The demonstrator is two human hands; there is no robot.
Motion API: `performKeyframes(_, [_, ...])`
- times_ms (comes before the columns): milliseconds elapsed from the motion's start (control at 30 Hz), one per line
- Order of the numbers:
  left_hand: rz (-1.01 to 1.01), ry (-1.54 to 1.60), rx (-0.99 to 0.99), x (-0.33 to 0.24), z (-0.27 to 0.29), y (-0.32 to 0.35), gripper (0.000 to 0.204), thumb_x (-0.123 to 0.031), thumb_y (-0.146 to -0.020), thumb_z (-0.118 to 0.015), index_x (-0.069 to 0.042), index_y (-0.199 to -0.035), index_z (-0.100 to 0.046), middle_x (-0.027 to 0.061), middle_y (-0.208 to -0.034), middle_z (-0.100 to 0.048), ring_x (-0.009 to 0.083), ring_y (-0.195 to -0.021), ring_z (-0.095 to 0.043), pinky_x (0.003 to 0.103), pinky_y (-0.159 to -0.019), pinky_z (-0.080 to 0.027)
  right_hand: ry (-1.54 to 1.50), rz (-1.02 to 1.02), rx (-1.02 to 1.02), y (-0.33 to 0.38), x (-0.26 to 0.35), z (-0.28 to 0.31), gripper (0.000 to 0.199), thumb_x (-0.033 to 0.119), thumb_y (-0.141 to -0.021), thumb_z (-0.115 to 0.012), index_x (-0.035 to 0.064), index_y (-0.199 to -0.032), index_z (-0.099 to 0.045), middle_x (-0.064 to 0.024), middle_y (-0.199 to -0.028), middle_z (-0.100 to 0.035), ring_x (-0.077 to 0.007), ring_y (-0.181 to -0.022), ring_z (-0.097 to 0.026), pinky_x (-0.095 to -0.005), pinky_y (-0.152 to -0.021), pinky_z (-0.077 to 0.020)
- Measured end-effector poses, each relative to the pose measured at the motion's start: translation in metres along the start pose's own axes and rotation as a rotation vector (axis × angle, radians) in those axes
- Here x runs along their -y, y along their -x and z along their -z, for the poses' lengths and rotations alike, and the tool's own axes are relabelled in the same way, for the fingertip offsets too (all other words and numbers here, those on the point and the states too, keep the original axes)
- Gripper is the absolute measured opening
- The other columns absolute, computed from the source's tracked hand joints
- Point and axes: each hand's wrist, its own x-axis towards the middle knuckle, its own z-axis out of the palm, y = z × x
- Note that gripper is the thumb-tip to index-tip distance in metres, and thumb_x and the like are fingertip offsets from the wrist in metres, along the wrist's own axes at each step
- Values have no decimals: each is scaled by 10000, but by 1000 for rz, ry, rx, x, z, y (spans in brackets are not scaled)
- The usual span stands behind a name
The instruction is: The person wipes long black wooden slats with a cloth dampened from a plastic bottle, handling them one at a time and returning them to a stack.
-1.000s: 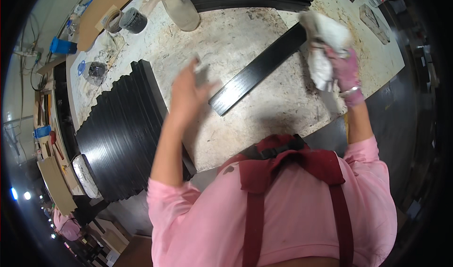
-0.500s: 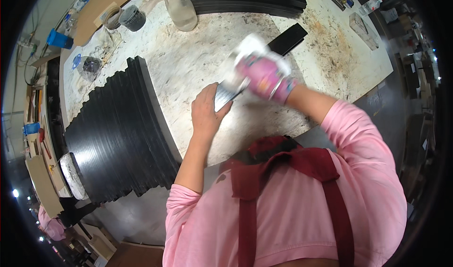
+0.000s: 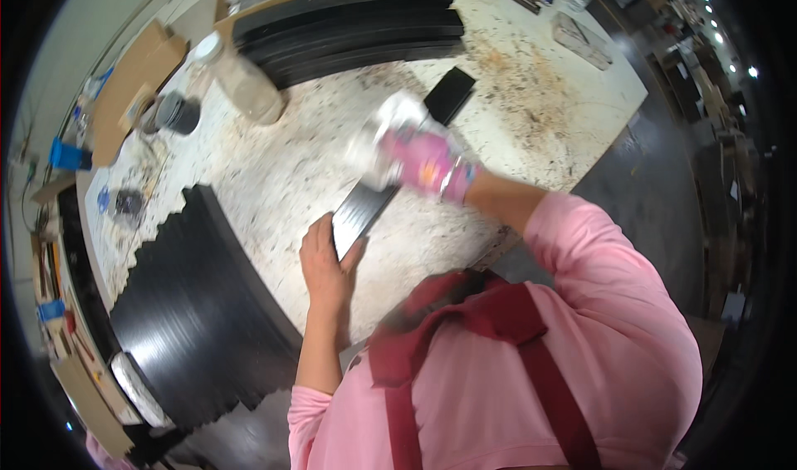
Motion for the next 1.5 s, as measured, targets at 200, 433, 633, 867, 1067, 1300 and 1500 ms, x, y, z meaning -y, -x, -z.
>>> performKeyframes(200, [-2,-30,71,-4,-7,-7,627,-288,-751,-712,5,-1255,-482,165,-1196,-534,347,-1060,-497,413,-914,-390,-220,-294,-298,-10,-140,10,296,371,-839,-585,88,-908,-638,-120,-907,-663,-215,-901,-648,-383,-767,-518])
performKeyframes(433, [-23,-58,77,3,-7,-7,635,-253,-728,-727,12,-1248,-478,178,-1173,-540,358,-1042,-502,422,-903,-398,-260,-439,-270,-13,-159,29,120,166,-857,-555,86,-884,-639,-93,-739,-646,-218,-728,-657,-330,-659,-519])
performKeyframes(633, [-49,-74,61,-5,-6,-8,627,-199,-714,-739,26,-1238,-477,190,-1174,-538,368,-1034,-508,426,-905,-401,-176,-552,-333,-2,-197,51,188,263,-854,-542,146,-948,-654,-111,-847,-677,-285,-775,-664,-391,-686,-525])
performKeyframes(867, [-25,-50,67,-5,-10,-7,615,-191,-720,-731,39,-1231,-478,199,-1165,-537,373,-1035,-508,426,-904,-401,-222,-447,-161,-29,-152,27,213,219,-895,-490,74,-982,-619,-178,-863,-652,-308,-827,-653,-381,-776,-507])
performKeyframes(1067, [-24,-41,17,-5,-13,-10,609,-184,-718,-732,53,-1221,-483,208,-1144,-543,379,-1024,-514,430,-894,-410,105,-260,-188,-23,-134,8,249,258,-909,-449,87,-980,-615,-174,-838,-634,-275,-893,-628,-398,-760,-498])
performKeyframes(1300, [-30,-82,33,-9,-8,-2,584,-184,-735,-729,56,-1212,-492,210,-1114,-554,381,-1000,-526,425,-874,-424,-59,-681,-116,-21,-206,49,174,224,-844,-537,113,-944,-626,-135,-878,-643,-280,-803,-638,-412,-732,-503])
performKeyframes(1500, [-47,-72,36,-8,-9,-6,590,-192,-737,-731,60,-1211,-487,217,-1120,-552,389,-1007,-528,428,-881,-422,-29,-289,-322,-20,-147,14,149,234,-839,-531,130,-908,-613,-125,-866,-637,-314,-814,-636,-404,-723,-508])
